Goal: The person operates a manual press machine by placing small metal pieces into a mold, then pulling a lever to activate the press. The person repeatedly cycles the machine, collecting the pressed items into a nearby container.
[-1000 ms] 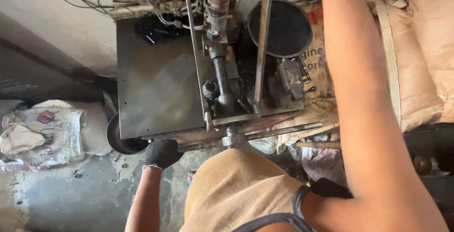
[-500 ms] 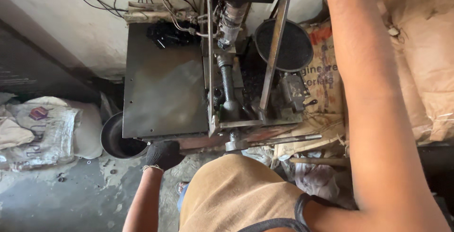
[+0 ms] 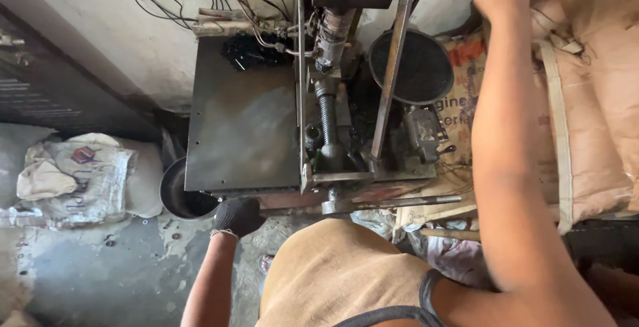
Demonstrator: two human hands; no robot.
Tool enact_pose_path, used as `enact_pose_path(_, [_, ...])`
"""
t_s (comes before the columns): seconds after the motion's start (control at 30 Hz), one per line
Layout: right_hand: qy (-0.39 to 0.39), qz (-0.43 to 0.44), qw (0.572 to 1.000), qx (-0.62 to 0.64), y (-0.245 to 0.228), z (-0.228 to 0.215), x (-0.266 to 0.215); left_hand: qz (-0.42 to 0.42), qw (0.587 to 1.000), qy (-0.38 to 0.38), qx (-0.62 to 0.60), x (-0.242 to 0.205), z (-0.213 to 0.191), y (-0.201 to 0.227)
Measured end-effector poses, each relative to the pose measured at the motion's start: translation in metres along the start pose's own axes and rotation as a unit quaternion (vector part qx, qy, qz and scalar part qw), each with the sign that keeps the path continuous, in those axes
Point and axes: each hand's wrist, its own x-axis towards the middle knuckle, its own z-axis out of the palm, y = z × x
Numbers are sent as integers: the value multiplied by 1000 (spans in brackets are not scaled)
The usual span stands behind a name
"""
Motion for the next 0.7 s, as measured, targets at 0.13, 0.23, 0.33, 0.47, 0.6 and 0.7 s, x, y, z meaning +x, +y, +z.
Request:
enact_pose_path(0.13, [-83,129,986,-70,89,-12,-99,11,1000,2,3,2,7,-2])
enact_pose_path(0.23, [-117,234,965,-25,148,-19,-168,9,1000,17,4,5,10,-3])
enact_pose_path(0.33, [-146,183,963,-133,169,-41,-219,46,998,38,6,8,15,-4])
enact_pose_path(0.47, [-161,116,951,-239,145,-63,-295,46,998,49,-10,11,24,-11])
enact_pose_path(0.6, [-47,54,977,-199,116,-50,-332,69,997,42,-19,15,35,-18])
enact_pose_path(0.7, [-53,103,964,-239,107,-31,-312,66,998,5,-3,19,37,-18])
